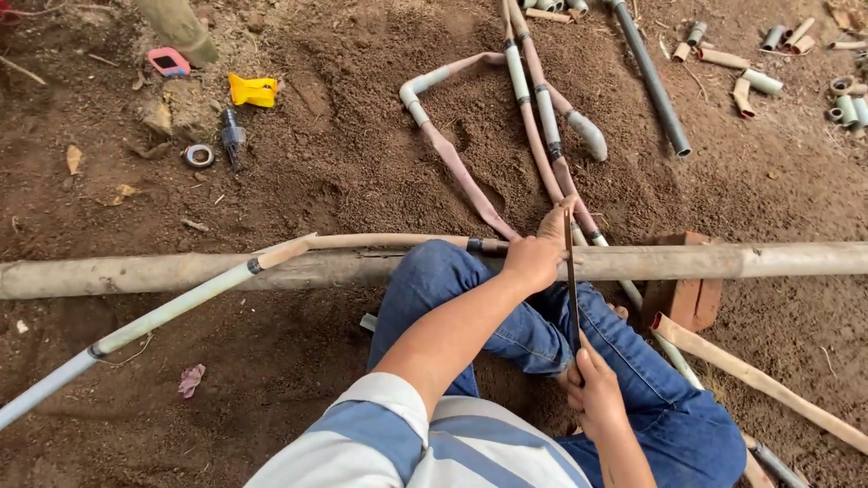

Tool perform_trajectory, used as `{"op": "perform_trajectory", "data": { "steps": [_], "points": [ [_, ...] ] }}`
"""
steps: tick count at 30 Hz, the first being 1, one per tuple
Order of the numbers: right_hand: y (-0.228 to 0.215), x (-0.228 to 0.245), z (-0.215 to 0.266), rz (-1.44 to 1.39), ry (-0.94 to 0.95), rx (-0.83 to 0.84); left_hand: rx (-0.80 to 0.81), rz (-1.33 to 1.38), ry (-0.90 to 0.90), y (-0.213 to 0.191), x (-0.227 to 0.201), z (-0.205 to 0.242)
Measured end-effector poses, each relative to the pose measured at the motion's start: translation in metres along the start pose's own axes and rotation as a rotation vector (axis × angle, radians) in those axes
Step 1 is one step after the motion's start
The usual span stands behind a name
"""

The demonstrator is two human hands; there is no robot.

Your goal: Sawing a bamboo pole using a handheld hacksaw blade while sitting on the ground.

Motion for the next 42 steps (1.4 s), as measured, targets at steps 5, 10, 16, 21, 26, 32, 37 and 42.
{"op": "perform_trajectory", "data": {
  "steps": [5, 10, 16, 21, 26, 32, 37, 42],
  "points": [
    [-0.005, -0.001, 0.009, -0.038, 0.042, -0.049, 0.018, 0.064, -0.1, -0.011, -0.015, 0.015],
    [-0.003, 0.018, -0.02, -0.155, 0.027, -0.102, 0.177, 0.113, 0.032, -0.036, -0.027, 0.015],
    [-0.01, -0.007, -0.022, -0.077, -0.25, -0.067, 0.174, -0.248, 0.041, 0.017, 0.016, 0.0],
    [-0.014, -0.009, 0.006, 0.04, -0.055, 0.086, 0.132, -0.267, -0.011, -0.004, 0.007, 0.004],
    [-0.006, 0.005, -0.028, -0.011, -0.086, 0.079, 0.046, -0.263, 0.058, 0.005, 0.013, 0.004],
    [-0.003, 0.005, -0.004, -0.015, -0.079, 0.131, 0.029, -0.275, 0.031, 0.002, 0.01, 0.006],
    [-0.016, -0.012, 0.019, -0.062, 0.021, 0.135, 0.041, -0.274, 0.028, 0.005, 0.013, -0.001],
    [-0.012, 0.007, -0.007, -0.003, -0.008, 0.086, 0.074, -0.255, 0.043, 0.002, 0.008, 0.001]
  ]
}}
Point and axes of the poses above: each hand's wrist, its own z-axis away from the middle knuckle, its own y-axis out of the palm, x = y × z, the point moved 5 cm from there along -z, towards the middle knuckle, and after that the axes turned 4 degrees about z, right-handed, at the moved point
